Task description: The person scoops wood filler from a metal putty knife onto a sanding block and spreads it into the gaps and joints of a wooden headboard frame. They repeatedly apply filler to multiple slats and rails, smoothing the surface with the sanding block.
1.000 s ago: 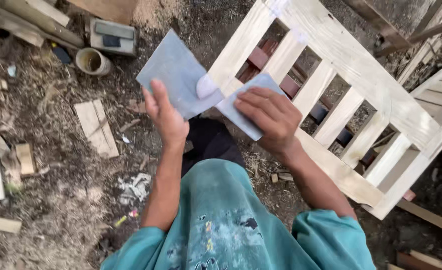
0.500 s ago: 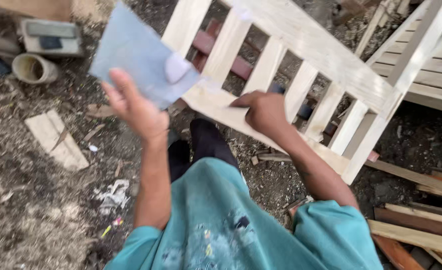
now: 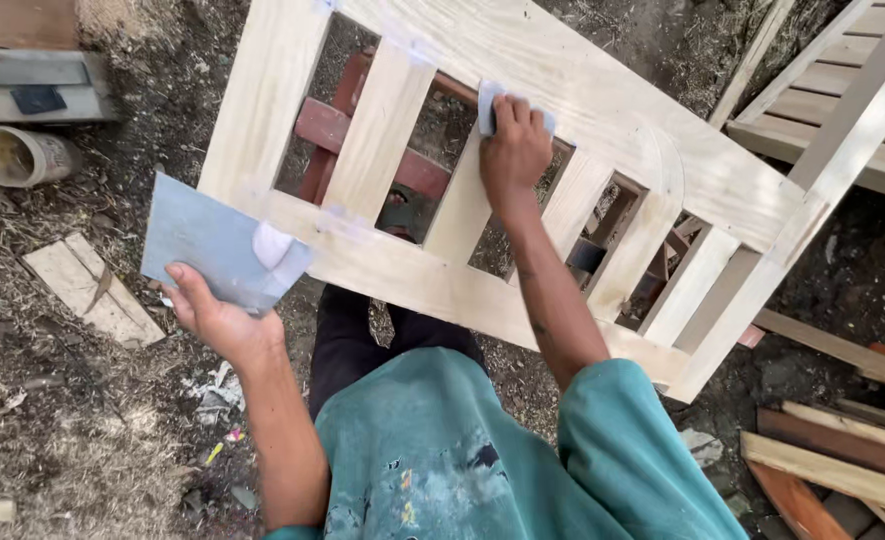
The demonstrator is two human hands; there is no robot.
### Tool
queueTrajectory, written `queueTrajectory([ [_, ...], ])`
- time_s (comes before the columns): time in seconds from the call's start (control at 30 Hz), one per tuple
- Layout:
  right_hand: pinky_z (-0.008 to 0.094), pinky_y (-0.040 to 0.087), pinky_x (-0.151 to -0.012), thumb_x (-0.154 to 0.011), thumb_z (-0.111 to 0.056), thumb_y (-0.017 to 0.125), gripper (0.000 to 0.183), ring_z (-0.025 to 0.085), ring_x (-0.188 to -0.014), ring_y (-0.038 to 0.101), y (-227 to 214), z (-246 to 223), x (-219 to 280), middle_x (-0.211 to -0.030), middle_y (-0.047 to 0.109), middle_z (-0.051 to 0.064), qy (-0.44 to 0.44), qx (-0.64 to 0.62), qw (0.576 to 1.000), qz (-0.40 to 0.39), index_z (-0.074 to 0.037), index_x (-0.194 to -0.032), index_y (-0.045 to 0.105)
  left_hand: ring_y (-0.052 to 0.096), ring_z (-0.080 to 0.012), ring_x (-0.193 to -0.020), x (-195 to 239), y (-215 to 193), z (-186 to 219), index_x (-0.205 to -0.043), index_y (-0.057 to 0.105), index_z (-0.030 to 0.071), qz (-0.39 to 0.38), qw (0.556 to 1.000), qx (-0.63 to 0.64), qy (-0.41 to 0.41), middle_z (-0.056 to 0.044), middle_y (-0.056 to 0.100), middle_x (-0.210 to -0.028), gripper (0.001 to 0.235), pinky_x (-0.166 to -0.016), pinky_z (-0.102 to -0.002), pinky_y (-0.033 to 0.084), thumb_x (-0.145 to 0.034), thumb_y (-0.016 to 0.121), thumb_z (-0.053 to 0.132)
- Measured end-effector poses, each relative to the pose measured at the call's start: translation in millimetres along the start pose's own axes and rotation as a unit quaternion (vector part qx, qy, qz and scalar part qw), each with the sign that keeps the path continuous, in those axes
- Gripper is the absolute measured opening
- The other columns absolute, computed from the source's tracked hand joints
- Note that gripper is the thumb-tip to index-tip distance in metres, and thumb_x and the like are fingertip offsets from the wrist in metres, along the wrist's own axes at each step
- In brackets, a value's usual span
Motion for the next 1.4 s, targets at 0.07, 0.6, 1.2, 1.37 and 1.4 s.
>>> queueTrajectory([
  [0.07,0.040,0.056,-0.076,-0.073,0.003,0.065,0.037,0.028,-0.095,0.068,-16,-9,12,-0.108,0.074,0.007,-0.001,-0.015,1.000,0.011,-0.008,-0.107,0.074,0.054,-0.0341,-0.138,5,0,-11,-0.151,0.035,-0.002,0.011,1.000,-0.019,-0.015,-0.023,0.048,-0.153,0.076,-0.118,-0.053,0.048,-0.099,0.070,0.043],
  [0.6,0.041,0.050,-0.055,-0.087,-0.004,0.067,0.020,0.023,-0.064,0.067,-10,11,-3,-0.077,0.076,0.005,0.036,0.023,0.998,-0.036,-0.017,-0.087,0.081,0.054,-0.0358,-0.141,-3,-26,35,-0.156,0.032,0.001,-0.052,0.995,-0.081,-0.028,-0.022,0.049,-0.154,0.077,-0.119,-0.052,0.048,-0.102,0.066,0.045],
  [1.2,0.039,0.050,-0.055,-0.076,0.001,0.071,0.020,0.023,-0.071,0.066,-64,127,45,-0.082,0.075,0.003,0.052,0.027,0.998,-0.007,-0.015,-0.083,0.081,0.057,-0.0355,-0.141,14,-23,2,-0.153,0.036,-0.001,-0.107,0.986,-0.121,-0.048,-0.023,0.052,-0.154,0.073,-0.120,-0.049,0.051,-0.105,0.066,0.044],
  [1.37,0.040,0.052,-0.057,-0.076,0.001,0.070,0.021,0.024,-0.071,0.067,-73,122,43,-0.080,0.074,0.003,0.066,0.007,0.997,-0.026,-0.015,-0.084,0.081,0.054,-0.0343,-0.142,33,-6,0,-0.154,0.036,-0.002,-0.164,0.979,-0.120,-0.031,-0.023,0.049,-0.154,0.071,-0.122,-0.050,0.049,-0.107,0.063,0.043],
  [1.4,0.040,0.052,-0.057,-0.076,0.002,0.069,0.023,0.024,-0.070,0.068,-77,123,45,-0.079,0.074,0.003,0.057,0.008,0.997,-0.042,-0.016,-0.085,0.081,0.053,-0.0337,-0.141,37,-5,4,-0.155,0.036,-0.001,-0.160,0.979,-0.124,-0.031,-0.022,0.049,-0.154,0.071,-0.121,-0.050,0.048,-0.106,0.063,0.043],
])
Point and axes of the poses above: each hand's wrist, its own x-axis away from the middle knuckle, its own y-axis out of the palm, z = x × y, the point moved 2 cm from there along -x, towards the middle knuckle
